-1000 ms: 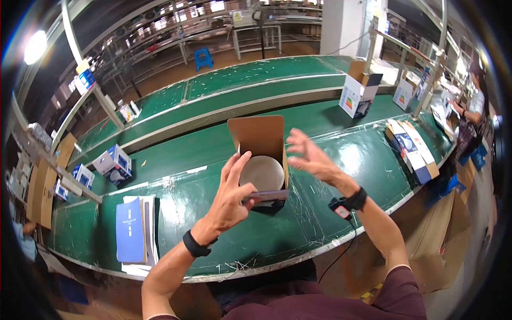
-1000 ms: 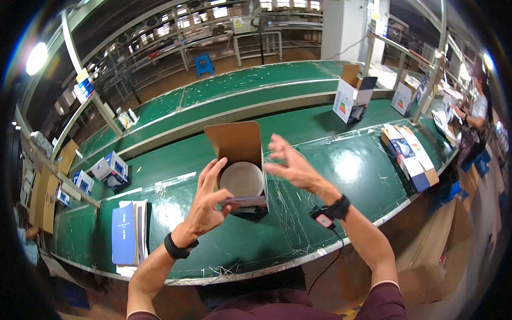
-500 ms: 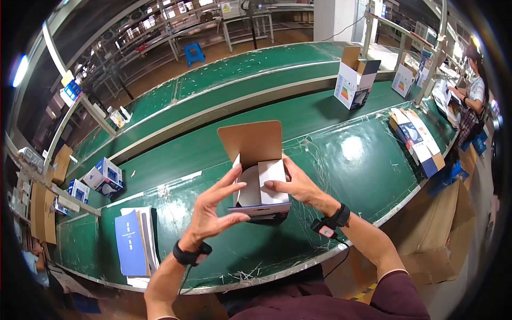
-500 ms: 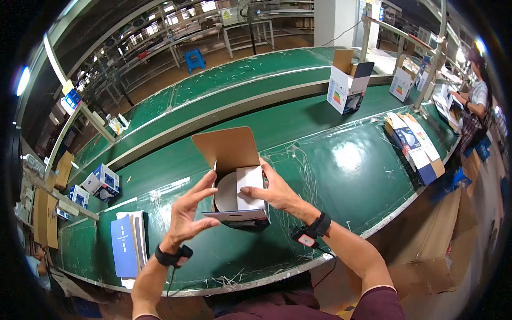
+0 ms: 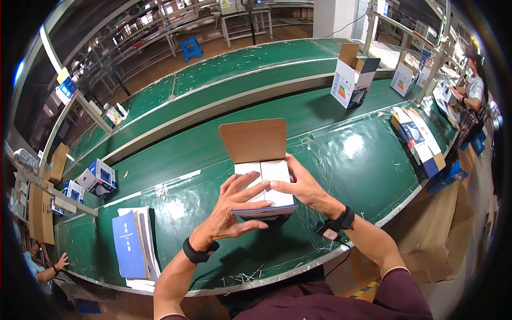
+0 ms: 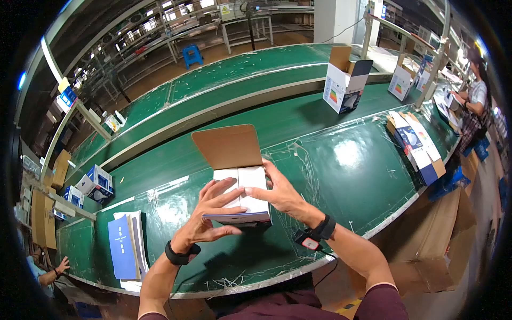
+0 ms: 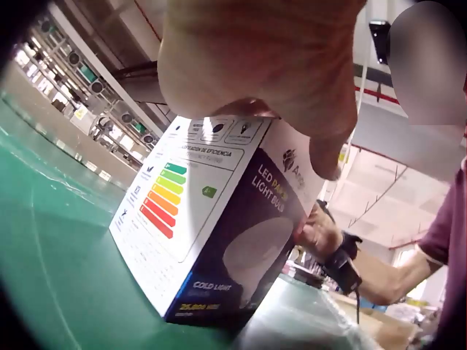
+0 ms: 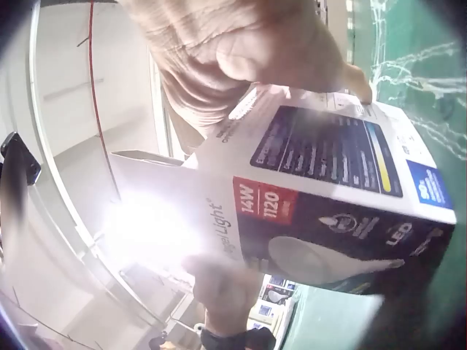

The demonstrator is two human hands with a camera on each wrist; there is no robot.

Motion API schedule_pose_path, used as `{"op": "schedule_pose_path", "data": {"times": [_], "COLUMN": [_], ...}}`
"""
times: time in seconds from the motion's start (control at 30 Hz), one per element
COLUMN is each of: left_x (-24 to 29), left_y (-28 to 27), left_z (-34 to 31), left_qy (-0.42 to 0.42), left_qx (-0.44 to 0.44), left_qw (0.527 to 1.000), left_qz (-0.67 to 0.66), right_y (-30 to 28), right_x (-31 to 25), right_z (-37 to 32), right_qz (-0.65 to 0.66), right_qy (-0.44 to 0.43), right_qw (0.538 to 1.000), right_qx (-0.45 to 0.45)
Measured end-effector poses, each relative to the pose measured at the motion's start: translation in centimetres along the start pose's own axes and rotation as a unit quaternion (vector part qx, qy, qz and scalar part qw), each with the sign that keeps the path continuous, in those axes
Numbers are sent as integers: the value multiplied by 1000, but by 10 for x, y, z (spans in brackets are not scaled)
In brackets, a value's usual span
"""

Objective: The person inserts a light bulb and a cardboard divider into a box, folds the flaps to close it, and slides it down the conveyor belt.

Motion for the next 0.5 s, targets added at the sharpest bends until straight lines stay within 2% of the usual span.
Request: {"op": "schedule_pose_path", "data": {"times": [0.07, 0.1, 0.17, 0.2, 0.23, 0.27, 0.3, 0.4, 0.47, 0.5], "left_x": [-7, -6, -1, 7, 3, -7, -8, -10, -23, -20], "left_y": [1, 0, -1, -2, 1, 6, 8, 13, 17, 18], "left_z": [-3, -2, 0, 3, -1, -8, -10, -15, -20, -20], "left_qy": [19, 13, -1, -39, -49, -59, -69, -57, -62, -85], "left_qx": [-10, -13, -19, 28, 32, 38, 48, 99, 102, 129], "left_qw": [1000, 999, 999, 999, 998, 996, 994, 987, 986, 979], "left_qz": [22, 29, 40, -12, -30, -48, -67, -109, -112, -133], "right_y": [-10, -9, -29, -26, -19, -11, -6, -3, -3, -3], "right_x": [-1, -35, -74, -89, -98, -100, -96, -98, -94, -94], "right_z": [9, 8, 17, 20, 21, 18, 18, 14, 13, 12], "right_qz": [-76, 81, 25, -48, -122, -253, -324, -386, -408, -377], "right_qy": [-66, -44, -97, -81, -65, -95, -133, -174, -185, -179], "right_qw": [995, 996, 991, 987, 976, 944, 910, 883, 876, 890], "right_qx": [9, -4, -92, -132, -169, -191, -221, -204, -180, -184]}}
Point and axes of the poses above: each hand's wrist, its own z-axis towards the middle knuckle, its own y-axis out of the palm, x = y × z, the point moved 2 cm from there along z, towards the middle knuckle, and after that the axes turned 10 degrees about -z, right-handed, at the moved point
